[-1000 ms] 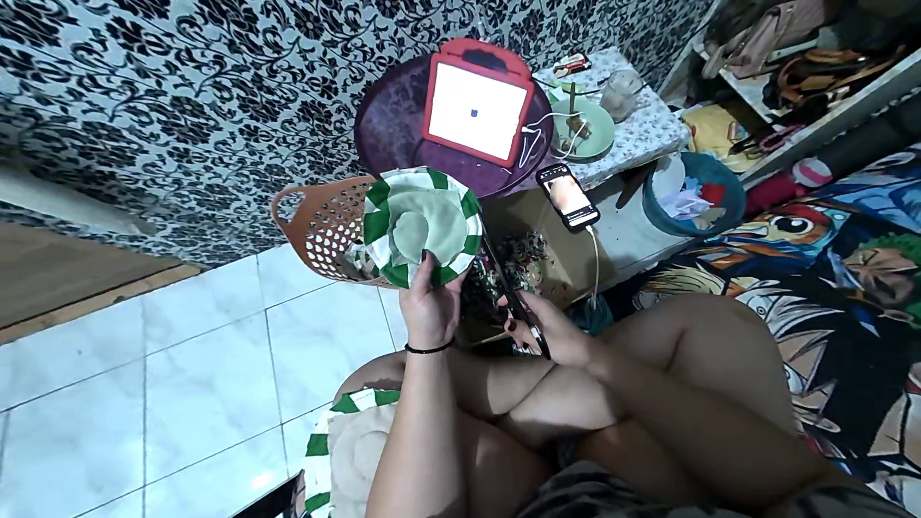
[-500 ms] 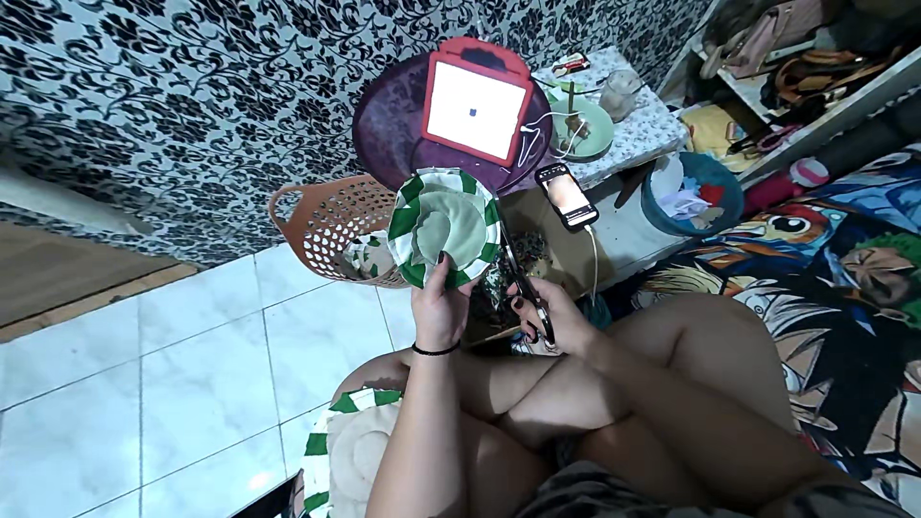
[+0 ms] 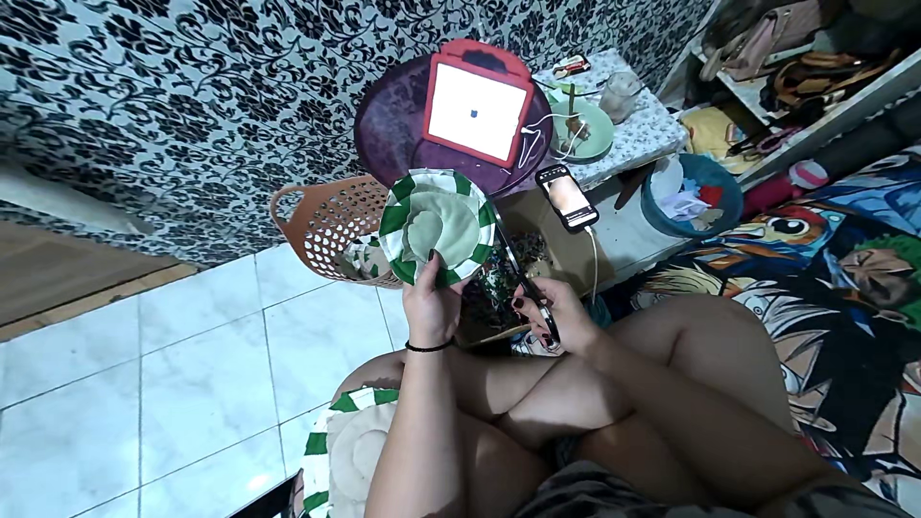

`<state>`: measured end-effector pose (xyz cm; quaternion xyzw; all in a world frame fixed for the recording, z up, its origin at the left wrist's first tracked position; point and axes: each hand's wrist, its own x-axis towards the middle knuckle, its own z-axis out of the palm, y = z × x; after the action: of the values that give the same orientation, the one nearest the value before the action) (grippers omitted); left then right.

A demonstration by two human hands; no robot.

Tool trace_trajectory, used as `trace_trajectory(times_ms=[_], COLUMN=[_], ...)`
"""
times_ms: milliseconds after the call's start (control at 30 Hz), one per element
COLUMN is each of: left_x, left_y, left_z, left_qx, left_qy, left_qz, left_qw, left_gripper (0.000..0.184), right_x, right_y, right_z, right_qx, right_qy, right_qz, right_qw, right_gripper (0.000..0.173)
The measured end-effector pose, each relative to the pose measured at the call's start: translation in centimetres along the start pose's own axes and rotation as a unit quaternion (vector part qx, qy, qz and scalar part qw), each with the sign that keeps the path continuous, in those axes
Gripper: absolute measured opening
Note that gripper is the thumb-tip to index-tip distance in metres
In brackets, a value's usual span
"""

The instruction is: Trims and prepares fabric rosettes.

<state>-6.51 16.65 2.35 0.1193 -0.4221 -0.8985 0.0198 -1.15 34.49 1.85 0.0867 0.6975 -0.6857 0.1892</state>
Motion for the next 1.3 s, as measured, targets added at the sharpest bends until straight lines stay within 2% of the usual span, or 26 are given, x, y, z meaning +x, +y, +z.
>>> trace_trajectory(times_ms=[533, 633, 767, 900, 1000, 1033, 1067, 1133, 1167, 1233, 1300], left_x=[0.4, 0.5, 0.7, 1.6, 3.1, 3.7, 4.1, 4.5, 4.5, 4.2, 2.4], left_y=[0.3, 0.1, 0.6, 1.5, 2.4, 2.7, 3.1, 3.0, 2.6, 1.8, 2.4], left_z=[0.0, 0.1, 0.6, -0.4, -2.4, -3.4, -4.3, -4.9, -4.9, -4.4, -3.5], left_qx=[0.005, 0.001, -0.015, -0.049, -0.052, -0.028, 0.002, 0.029, 0.033, 0.043, 0.100], left_qy=[0.056, 0.077, 0.143, 0.213, 0.169, 0.135, 0.113, 0.123, 0.131, 0.133, 0.114], left_qz=[-0.009, -0.012, -0.013, -0.051, 0.005, 0.018, 0.004, -0.036, -0.046, -0.048, 0.006], left_qw=[0.998, 0.997, 0.990, 0.975, 0.984, 0.990, 0.994, 0.991, 0.990, 0.989, 0.988], left_gripper=[0.024, 0.024, 0.031, 0.036, 0.034, 0.041, 0.055, 0.075, 0.077, 0.070, 0.054], right_x=[-0.2, 0.0, 0.3, 0.2, -0.1, -0.2, -0.4, -0.6, -0.6, -0.7, -1.0], right_y=[-0.3, -0.2, -0.3, -0.6, -1.1, -1.2, -1.3, -1.5, -1.6, -1.7, -1.9], right_z=[-0.2, -0.4, -0.4, -0.6, -0.7, -0.7, -0.6, -0.6, -0.6, -0.7, -0.6], right_qx=[-0.009, -0.010, -0.008, -0.018, -0.010, -0.007, -0.005, -0.003, -0.004, -0.005, -0.002], right_qy=[0.008, 0.002, -0.009, -0.007, -0.010, -0.010, -0.010, -0.013, -0.016, -0.020, -0.020], right_qz=[-0.010, 0.009, 0.028, 0.047, 0.058, 0.061, 0.061, 0.057, 0.053, 0.050, 0.056], right_qw=[1.000, 1.000, 1.000, 0.999, 0.998, 0.998, 0.998, 0.998, 0.998, 0.999, 0.998], right_gripper=[0.021, 0.026, 0.032, 0.032, 0.032, 0.032, 0.031, 0.030, 0.030, 0.029, 0.029])
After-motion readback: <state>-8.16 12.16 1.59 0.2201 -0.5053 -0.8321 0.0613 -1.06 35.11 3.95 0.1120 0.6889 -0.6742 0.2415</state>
